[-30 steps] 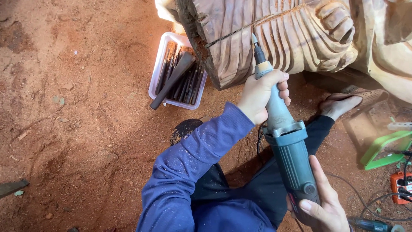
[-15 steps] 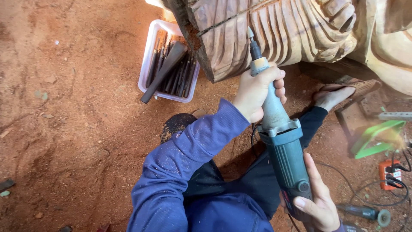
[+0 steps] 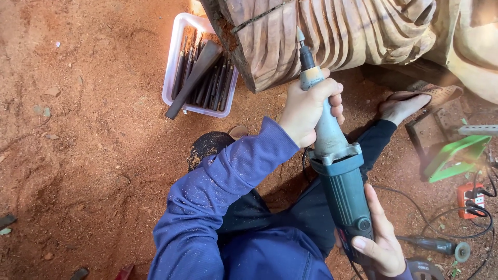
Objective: Using a rotary power tool to sand and refine the details of a large wooden sculpture
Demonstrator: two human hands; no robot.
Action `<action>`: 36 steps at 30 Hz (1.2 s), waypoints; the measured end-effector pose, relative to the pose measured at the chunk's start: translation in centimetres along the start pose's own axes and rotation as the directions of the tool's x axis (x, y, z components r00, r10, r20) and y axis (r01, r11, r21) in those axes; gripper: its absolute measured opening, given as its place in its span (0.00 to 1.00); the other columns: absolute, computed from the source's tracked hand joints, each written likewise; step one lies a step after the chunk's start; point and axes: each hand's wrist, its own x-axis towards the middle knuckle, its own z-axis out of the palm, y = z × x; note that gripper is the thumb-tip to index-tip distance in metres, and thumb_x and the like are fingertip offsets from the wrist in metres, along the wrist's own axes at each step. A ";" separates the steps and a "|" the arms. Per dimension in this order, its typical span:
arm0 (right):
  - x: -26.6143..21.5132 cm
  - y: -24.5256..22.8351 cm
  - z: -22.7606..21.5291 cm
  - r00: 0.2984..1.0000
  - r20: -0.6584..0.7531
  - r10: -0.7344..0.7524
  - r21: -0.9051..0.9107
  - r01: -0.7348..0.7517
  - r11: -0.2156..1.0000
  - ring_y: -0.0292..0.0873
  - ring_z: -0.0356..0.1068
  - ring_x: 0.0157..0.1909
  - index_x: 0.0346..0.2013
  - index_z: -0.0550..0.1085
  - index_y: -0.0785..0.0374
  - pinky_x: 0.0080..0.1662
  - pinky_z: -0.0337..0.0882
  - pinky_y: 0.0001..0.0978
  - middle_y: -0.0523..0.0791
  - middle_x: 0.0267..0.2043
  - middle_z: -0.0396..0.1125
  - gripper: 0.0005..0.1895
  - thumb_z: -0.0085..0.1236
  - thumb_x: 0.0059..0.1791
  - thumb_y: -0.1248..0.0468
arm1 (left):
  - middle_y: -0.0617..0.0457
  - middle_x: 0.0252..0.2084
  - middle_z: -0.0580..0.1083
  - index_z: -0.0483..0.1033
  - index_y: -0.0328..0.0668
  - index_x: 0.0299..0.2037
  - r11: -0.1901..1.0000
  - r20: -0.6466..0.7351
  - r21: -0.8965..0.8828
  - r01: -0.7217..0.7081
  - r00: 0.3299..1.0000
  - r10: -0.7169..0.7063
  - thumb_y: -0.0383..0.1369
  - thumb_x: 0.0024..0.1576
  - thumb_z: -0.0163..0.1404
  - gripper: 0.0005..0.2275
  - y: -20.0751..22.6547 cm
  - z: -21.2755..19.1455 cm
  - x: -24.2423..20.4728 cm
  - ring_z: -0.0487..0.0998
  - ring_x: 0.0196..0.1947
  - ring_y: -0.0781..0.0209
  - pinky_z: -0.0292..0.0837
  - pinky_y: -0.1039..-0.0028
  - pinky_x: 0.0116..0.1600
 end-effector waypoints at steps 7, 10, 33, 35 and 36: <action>-0.9 1.4 -2.0 0.998 -0.028 0.048 -0.080 -0.050 0.996 0.52 0.79 0.32 0.80 0.39 0.57 0.37 0.83 0.44 0.60 0.62 0.64 0.62 0.74 0.44 0.60 | 0.49 0.18 0.64 0.66 0.36 0.50 1.000 -0.013 0.013 0.016 1.000 -0.015 0.25 0.46 0.51 0.20 -0.5 -0.4 -0.1 0.65 0.13 0.62 0.67 0.67 0.18; -0.9 1.6 -1.6 1.000 0.027 0.013 -0.033 -0.012 0.999 0.53 0.75 0.28 0.80 0.39 0.56 0.33 0.80 0.41 0.66 0.47 0.69 0.60 0.74 0.47 0.60 | 0.49 0.17 0.64 0.63 0.36 0.55 1.000 -0.013 0.008 -0.007 1.000 0.007 0.26 0.46 0.51 0.24 -0.9 -0.6 0.0 0.65 0.12 0.62 0.66 0.67 0.17; -1.6 3.2 -0.8 0.992 0.126 -0.018 0.021 0.015 1.000 0.54 0.71 0.30 0.80 0.35 0.50 0.31 0.74 0.40 0.67 0.42 0.67 0.57 0.68 0.51 0.61 | 0.49 0.16 0.64 0.55 0.35 0.71 1.000 -0.008 0.026 0.007 1.000 -0.007 0.24 0.45 0.50 0.37 -1.6 -1.7 -0.6 0.64 0.11 0.62 0.65 0.68 0.16; -1.6 3.2 -0.4 0.993 0.121 -0.011 0.008 0.010 1.000 0.54 0.72 0.29 0.79 0.34 0.50 0.30 0.74 0.39 0.65 0.36 0.67 0.56 0.68 0.51 0.60 | 0.49 0.16 0.64 0.55 0.35 0.71 0.999 -0.011 0.043 0.012 1.000 -0.011 0.25 0.45 0.50 0.37 -1.6 -1.8 -0.7 0.65 0.11 0.62 0.65 0.68 0.16; -1.6 3.1 -0.2 0.993 0.118 -0.004 -0.006 0.005 1.000 0.53 0.72 0.28 0.79 0.34 0.49 0.29 0.74 0.39 0.64 0.29 0.67 0.56 0.67 0.52 0.59 | 0.49 0.16 0.65 0.55 0.35 0.71 0.998 -0.013 0.060 0.014 1.000 -0.013 0.25 0.45 0.50 0.37 -1.5 -1.9 -0.8 0.65 0.11 0.62 0.65 0.68 0.17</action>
